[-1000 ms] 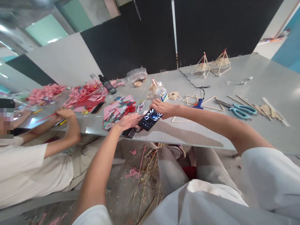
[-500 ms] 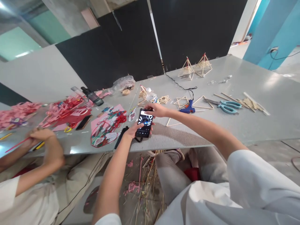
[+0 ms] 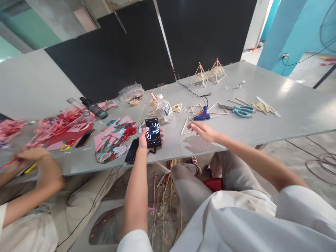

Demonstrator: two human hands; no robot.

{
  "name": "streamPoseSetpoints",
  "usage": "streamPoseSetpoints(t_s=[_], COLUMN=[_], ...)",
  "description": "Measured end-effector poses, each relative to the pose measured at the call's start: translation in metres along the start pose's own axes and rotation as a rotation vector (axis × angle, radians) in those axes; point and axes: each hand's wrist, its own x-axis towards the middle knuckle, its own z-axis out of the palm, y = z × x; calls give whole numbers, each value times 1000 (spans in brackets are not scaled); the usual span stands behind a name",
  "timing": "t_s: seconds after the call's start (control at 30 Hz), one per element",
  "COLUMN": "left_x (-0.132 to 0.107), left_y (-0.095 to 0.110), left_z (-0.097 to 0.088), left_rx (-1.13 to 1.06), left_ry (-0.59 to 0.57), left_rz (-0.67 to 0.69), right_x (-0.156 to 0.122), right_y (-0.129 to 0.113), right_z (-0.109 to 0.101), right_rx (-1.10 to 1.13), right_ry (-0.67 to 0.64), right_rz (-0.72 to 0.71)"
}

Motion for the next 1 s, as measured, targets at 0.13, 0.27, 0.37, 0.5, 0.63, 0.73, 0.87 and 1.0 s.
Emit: streamPoseSetpoints(t_s=[0.13,0.27,0.37,0.5,0.63,0.73,0.87,1.0], left_x=[-6,-14,-17,-19,-17,-13,-7,-4], left_y=[-1,-3,-4,-5,-6,-6,-6,-7], left_z=[-2,-2,1,5,8,9,8,7], left_rx=[-38,-46,-3,21,9,-17,-72,-87], left_ry=[57,48,30,-8,65,200,283,306], left_rz=[44,100,89,74,24,-11,24,37], right_x=[-65,-74,-55,-6,53,85,99,96], right_y=[16,23,22,5,-11,-9,10,22], right_z=[-32,-41,-16,61,146,179,182,179], right_rx=[-159,-185,-163,-61,152,402,552,513], right_ry=[78,61,38,-76,15,0,-104,-100], right_rz=[200,205,144,1,147,110,-6,-67])
